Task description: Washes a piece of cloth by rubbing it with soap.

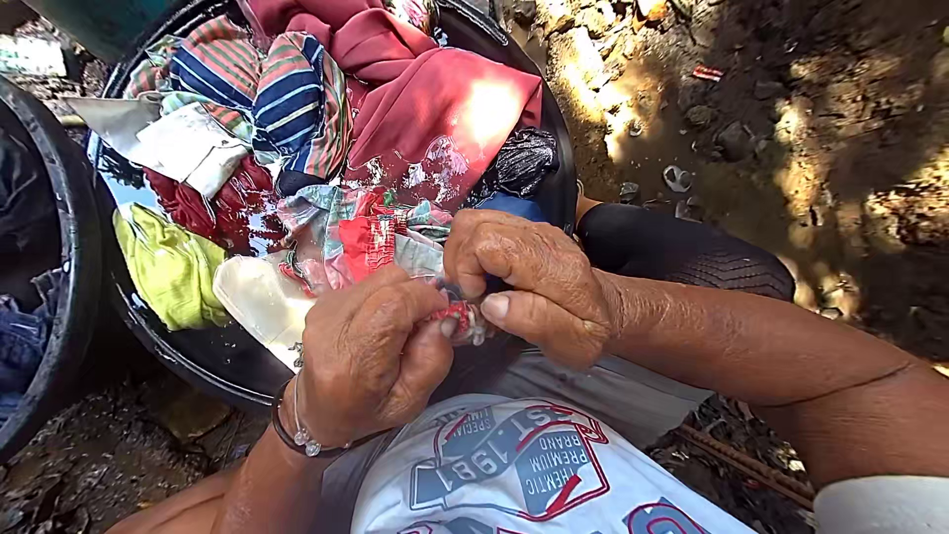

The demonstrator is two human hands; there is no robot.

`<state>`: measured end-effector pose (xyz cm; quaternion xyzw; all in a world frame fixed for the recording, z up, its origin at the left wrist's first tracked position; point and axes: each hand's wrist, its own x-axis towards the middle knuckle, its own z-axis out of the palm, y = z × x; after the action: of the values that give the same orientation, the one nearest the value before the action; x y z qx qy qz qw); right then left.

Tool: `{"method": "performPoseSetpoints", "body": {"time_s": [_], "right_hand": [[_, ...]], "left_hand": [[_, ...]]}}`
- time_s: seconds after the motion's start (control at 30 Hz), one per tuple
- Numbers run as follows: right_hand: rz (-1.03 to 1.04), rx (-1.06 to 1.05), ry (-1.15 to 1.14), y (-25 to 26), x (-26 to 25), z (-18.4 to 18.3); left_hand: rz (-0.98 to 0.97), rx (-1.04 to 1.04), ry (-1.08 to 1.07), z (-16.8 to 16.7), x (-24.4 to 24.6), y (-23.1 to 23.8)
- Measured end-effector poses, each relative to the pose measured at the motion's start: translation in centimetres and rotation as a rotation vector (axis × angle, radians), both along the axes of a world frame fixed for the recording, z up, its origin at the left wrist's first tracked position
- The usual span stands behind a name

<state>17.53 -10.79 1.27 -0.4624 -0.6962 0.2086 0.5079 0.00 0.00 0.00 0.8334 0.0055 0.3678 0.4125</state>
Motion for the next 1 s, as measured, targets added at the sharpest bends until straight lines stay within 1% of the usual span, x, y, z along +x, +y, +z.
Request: {"method": "performPoseSetpoints", "body": {"time_s": [0.1,0.17,0.27,0.33,0.4,0.57,0.7,0.8,0.87,0.9,1.0], "right_hand": [[-0.059,0.051,-0.211,0.7,-0.1,0.4],[-0.054,0.057,-0.278,0.9,-0.5,0.3],[-0.006,0.053,-0.26,1.1,-0.7,0.2],[0.013,0.036,-0.224,1.0,-0.6,0.2],[0.038,-0.022,-0.118,0.9,-0.4,0.2],[0.1,-0.268,0.344,0.8,-0.1,0.6],[0.093,-0.369,0.555,1.0,0.0,0.3],[0.094,-0.429,0.606,1.0,-0.2,0.3],[0.106,-0.443,0.516,1.0,-0.3,0.5],[0.095,-0.425,0.415,1.0,-0.4,0.6],[0.085,-0.275,0.001,1.0,-0.4,0.7]], "left_hand": [[0.039,0.032,0.011,0.2,0.1,0.4],[0.052,0.04,0.029,0.5,-0.1,0.6],[0.052,0.011,0.065,0.9,-0.4,0.7],[0.013,-0.066,0.086,1.0,-0.5,0.7],[-0.051,-0.183,0.105,1.1,-0.6,0.8],[-0.199,-0.491,0.16,1.3,-0.7,1.0],[-0.264,-0.57,0.16,1.2,-0.6,1.1],[-0.247,-0.569,0.15,1.1,-0.5,0.9],[-0.204,-0.549,0.155,1.1,-0.4,0.8],[-0.18,-0.545,0.156,1.1,-0.4,0.7],[-0.138,-0.545,0.159,1.1,-0.4,0.7]]}}
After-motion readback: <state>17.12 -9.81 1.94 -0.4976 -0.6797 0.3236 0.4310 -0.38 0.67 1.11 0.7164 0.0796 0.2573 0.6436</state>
